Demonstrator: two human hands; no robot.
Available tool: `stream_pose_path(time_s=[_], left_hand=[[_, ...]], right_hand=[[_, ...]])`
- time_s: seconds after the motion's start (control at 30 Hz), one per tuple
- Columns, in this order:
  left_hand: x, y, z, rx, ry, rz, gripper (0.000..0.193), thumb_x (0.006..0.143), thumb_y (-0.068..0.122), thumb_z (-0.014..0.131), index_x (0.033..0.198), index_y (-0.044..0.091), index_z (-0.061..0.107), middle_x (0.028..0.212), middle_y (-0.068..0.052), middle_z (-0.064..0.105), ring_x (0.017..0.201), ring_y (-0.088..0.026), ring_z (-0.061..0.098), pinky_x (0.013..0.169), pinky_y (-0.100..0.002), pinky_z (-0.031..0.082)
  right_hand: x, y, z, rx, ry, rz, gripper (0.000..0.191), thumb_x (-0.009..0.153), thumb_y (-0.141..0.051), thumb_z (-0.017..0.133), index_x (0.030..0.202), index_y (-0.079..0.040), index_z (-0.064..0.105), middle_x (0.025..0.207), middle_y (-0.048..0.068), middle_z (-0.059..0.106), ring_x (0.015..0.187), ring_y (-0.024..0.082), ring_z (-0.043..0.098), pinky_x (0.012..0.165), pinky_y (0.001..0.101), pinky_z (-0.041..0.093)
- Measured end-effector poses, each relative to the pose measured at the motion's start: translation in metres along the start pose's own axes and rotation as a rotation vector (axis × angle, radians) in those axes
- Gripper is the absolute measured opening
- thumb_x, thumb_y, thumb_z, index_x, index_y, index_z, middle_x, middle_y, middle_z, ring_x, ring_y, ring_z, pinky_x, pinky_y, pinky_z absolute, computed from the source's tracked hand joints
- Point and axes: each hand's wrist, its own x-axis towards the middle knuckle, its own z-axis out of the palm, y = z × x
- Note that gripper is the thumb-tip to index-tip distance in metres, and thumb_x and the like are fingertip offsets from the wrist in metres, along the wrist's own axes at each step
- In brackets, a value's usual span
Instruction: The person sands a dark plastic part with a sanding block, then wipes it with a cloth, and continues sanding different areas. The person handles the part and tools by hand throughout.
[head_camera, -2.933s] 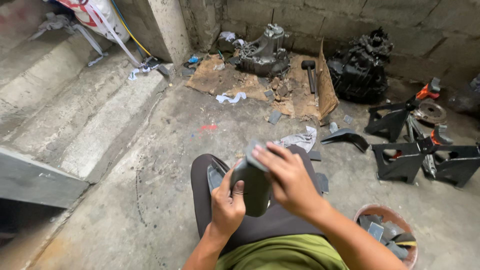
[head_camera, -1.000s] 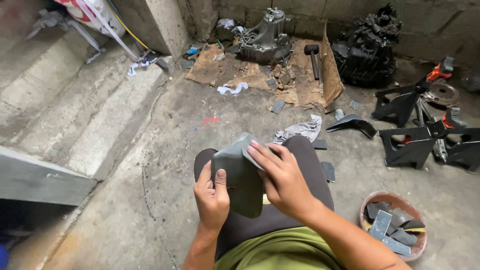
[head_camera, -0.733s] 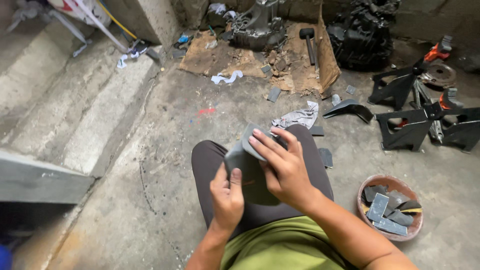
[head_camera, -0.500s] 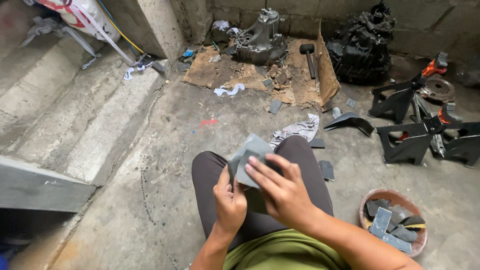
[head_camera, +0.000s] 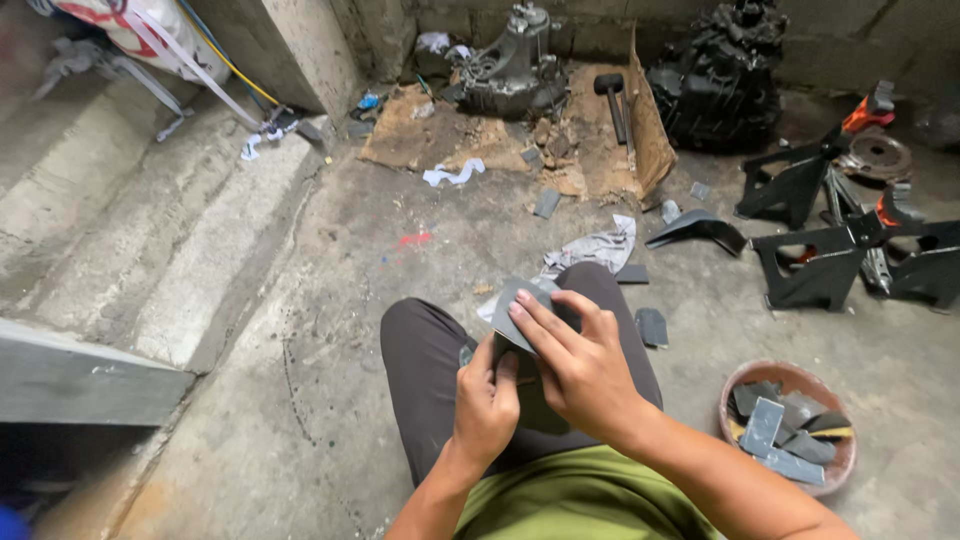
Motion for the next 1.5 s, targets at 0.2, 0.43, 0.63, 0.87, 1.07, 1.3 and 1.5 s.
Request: stream_pose_path(time_s=[0.2, 0.43, 0.63, 0.87, 1.07, 1.3, 1.5], left_hand=[[0.007, -0.006, -0.003, -0.149, 0.031, 0.12, 0.031, 0.096, -0.004, 0.045, 0.124, -0.009, 0.06, 0.097, -0.018, 0.07, 0.091, -0.014, 0.066, 0.076, -0.03, 0.056], [0.015, 0.013, -0.009, 0.046, 0.013, 0.002, 0.023, 0.099, 0.003, 0.053, 0.119, -0.003, 0.063, 0.082, -0.014, 0.072, 0.067, -0.014, 0.066, 0.059, -0.03, 0.055], [0.009, 0.007, -0.007, 0.054, 0.015, 0.059, 0.023, 0.097, -0.001, 0.053, 0.118, -0.003, 0.062, 0.085, -0.015, 0.072, 0.069, -0.017, 0.07, 0.061, -0.031, 0.057], [0.01, -0.011, -0.004, -0.046, -0.007, 0.098, 0.027, 0.089, -0.01, 0.049, 0.113, -0.006, 0.062, 0.086, -0.019, 0.073, 0.076, -0.022, 0.072, 0.068, -0.035, 0.06], [0.01, 0.003, -0.006, -0.003, 0.013, 0.106, 0.033, 0.09, -0.007, 0.05, 0.121, -0.006, 0.06, 0.089, -0.017, 0.072, 0.075, -0.018, 0.07, 0.065, -0.032, 0.057], [0.011, 0.004, -0.005, 0.026, 0.023, 0.007, 0.031, 0.095, -0.003, 0.055, 0.125, -0.003, 0.059, 0.086, -0.014, 0.073, 0.068, -0.016, 0.07, 0.059, -0.032, 0.055], [0.009, -0.01, -0.01, 0.092, 0.046, 0.124, 0.031, 0.088, -0.009, 0.058, 0.118, -0.006, 0.063, 0.082, -0.018, 0.071, 0.073, -0.019, 0.061, 0.065, -0.033, 0.054]], right_hand=[[0.011, -0.002, -0.007, 0.045, -0.029, -0.113, 0.06, 0.076, -0.003, 0.068, 0.135, -0.01, 0.065, 0.144, 0.004, 0.063, 0.123, 0.032, 0.055, 0.097, 0.0409, 0.042], [0.027, 0.007, -0.014, 0.006, 0.018, -0.015, 0.058, 0.077, -0.002, 0.069, 0.134, -0.009, 0.065, 0.139, 0.005, 0.065, 0.122, 0.033, 0.055, 0.092, 0.0419, 0.043], [0.022, 0.002, -0.018, 0.056, -0.053, -0.079, 0.061, 0.075, -0.002, 0.069, 0.136, -0.008, 0.063, 0.14, 0.006, 0.065, 0.121, 0.034, 0.056, 0.092, 0.0422, 0.044], [0.033, -0.004, -0.021, 0.045, -0.039, -0.126, 0.065, 0.07, -0.001, 0.068, 0.135, -0.008, 0.064, 0.14, 0.005, 0.064, 0.121, 0.034, 0.057, 0.093, 0.0428, 0.044], [0.029, -0.004, -0.02, 0.061, -0.012, -0.096, 0.058, 0.077, -0.002, 0.069, 0.134, -0.009, 0.064, 0.139, 0.005, 0.065, 0.12, 0.034, 0.056, 0.094, 0.0435, 0.045], [0.035, 0.001, -0.025, 0.031, -0.028, -0.019, 0.057, 0.079, -0.002, 0.07, 0.135, -0.009, 0.064, 0.14, 0.004, 0.066, 0.121, 0.033, 0.056, 0.094, 0.0427, 0.044], [0.023, -0.016, -0.022, 0.054, -0.073, -0.159, 0.063, 0.072, -0.001, 0.068, 0.135, -0.007, 0.064, 0.141, 0.007, 0.064, 0.119, 0.034, 0.056, 0.093, 0.0428, 0.044]])
